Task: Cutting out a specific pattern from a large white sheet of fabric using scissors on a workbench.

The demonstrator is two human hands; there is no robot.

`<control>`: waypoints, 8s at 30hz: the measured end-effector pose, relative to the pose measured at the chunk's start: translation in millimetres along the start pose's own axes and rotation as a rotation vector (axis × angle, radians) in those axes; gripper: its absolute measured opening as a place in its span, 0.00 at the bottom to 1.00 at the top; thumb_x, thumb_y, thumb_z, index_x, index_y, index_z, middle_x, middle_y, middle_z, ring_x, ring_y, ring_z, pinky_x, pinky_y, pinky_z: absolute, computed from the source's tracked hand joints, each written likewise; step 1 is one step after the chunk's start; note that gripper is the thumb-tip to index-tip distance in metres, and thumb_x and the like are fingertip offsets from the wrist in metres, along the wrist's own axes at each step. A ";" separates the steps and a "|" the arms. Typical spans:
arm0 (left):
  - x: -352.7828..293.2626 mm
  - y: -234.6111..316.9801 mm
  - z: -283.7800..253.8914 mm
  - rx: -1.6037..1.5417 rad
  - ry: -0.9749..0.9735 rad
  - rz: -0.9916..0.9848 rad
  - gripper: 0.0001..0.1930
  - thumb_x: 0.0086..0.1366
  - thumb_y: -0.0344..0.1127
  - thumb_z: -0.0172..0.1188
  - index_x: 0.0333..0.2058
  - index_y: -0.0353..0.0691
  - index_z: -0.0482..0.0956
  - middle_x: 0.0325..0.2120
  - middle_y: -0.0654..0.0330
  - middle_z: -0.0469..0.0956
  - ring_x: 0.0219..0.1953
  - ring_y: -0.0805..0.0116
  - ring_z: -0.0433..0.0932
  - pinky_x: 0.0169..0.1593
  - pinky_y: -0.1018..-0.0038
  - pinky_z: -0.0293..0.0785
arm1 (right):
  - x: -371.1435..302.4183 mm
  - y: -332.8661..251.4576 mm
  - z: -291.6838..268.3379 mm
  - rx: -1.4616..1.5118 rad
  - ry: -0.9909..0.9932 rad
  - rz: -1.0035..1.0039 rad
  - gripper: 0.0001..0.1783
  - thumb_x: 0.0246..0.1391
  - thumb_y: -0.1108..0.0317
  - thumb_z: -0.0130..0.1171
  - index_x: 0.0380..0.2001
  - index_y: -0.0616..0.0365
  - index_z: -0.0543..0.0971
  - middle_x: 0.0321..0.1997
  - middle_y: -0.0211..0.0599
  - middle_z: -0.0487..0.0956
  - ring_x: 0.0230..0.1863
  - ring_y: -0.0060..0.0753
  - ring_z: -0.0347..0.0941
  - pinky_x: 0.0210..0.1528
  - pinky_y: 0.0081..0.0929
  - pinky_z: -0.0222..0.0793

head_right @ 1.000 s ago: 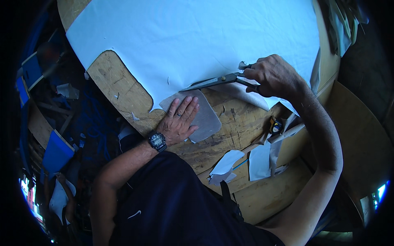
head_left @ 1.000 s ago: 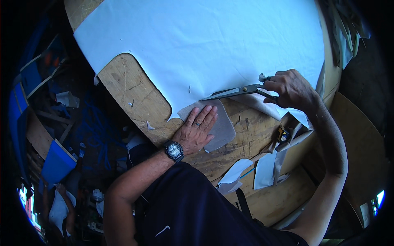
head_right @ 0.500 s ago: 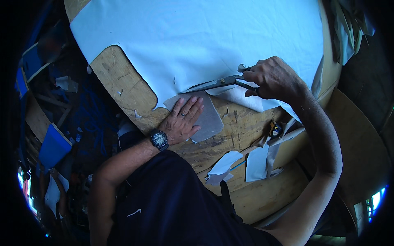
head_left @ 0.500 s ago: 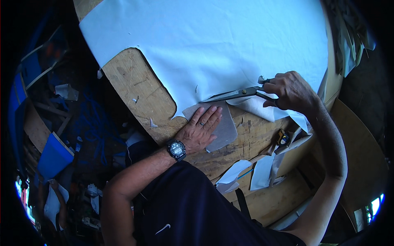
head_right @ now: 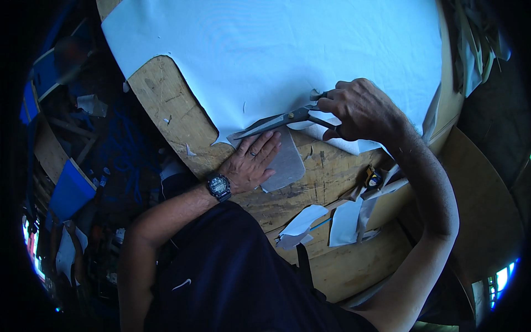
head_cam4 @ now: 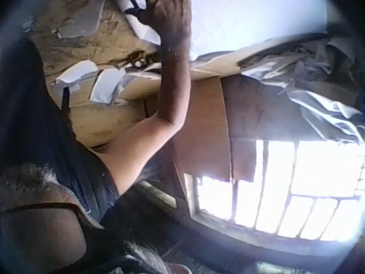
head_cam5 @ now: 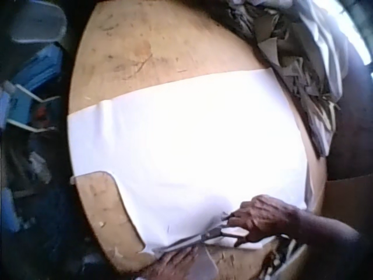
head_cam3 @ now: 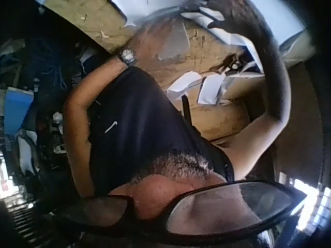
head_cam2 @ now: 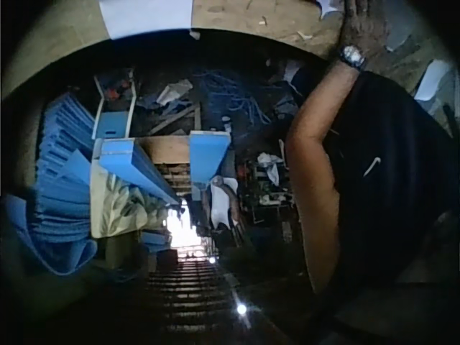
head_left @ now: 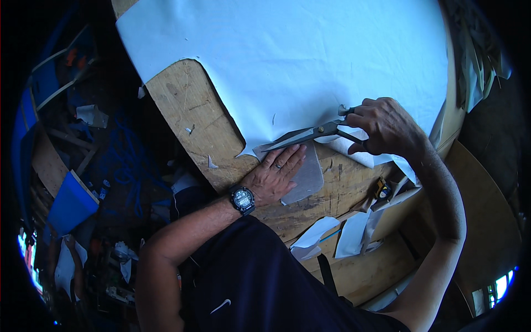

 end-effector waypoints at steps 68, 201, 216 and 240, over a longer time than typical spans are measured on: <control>-79.0 -98.0 -82.9 -0.224 0.462 -0.563 0.12 0.67 0.45 0.62 0.39 0.44 0.80 0.41 0.55 0.76 0.46 0.50 0.74 0.51 0.56 0.69 | -16.5 -209.6 194.0 1.691 0.531 0.387 0.29 0.54 0.42 0.72 0.21 0.58 0.76 0.20 0.17 0.66 0.25 0.14 0.60 0.25 0.24 0.54; -11.7 42.6 74.1 -0.755 -0.579 -0.282 0.10 0.71 0.34 0.64 0.46 0.38 0.77 0.32 0.58 0.82 0.28 0.72 0.81 0.30 0.80 0.77 | -346.7 -655.8 789.5 1.518 2.223 2.630 0.16 0.60 0.66 0.66 0.49 0.61 0.79 0.40 0.35 0.83 0.41 0.26 0.79 0.45 0.30 0.76; -9.4 44.7 69.8 -0.718 -0.537 -0.345 0.08 0.71 0.36 0.63 0.41 0.38 0.79 0.30 0.58 0.83 0.25 0.72 0.81 0.28 0.78 0.79 | -363.2 -504.4 631.1 1.292 1.590 2.277 0.15 0.50 0.60 0.71 0.39 0.56 0.84 0.43 0.43 0.83 0.50 0.50 0.78 0.53 0.45 0.73; -6.5 43.6 73.3 -0.706 -0.569 -0.352 0.09 0.71 0.40 0.63 0.41 0.41 0.79 0.28 0.60 0.83 0.24 0.72 0.82 0.25 0.78 0.78 | -390.8 -665.1 738.4 0.883 1.069 3.297 0.21 0.55 0.63 0.69 0.51 0.56 0.78 0.48 0.45 0.83 0.47 0.53 0.80 0.50 0.42 0.76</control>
Point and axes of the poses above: each hand's wrist, its own x-axis towards the middle knuckle, its own z-axis out of the palm, y = z × x, the point moved 10 cm from there along x, towards the middle knuckle
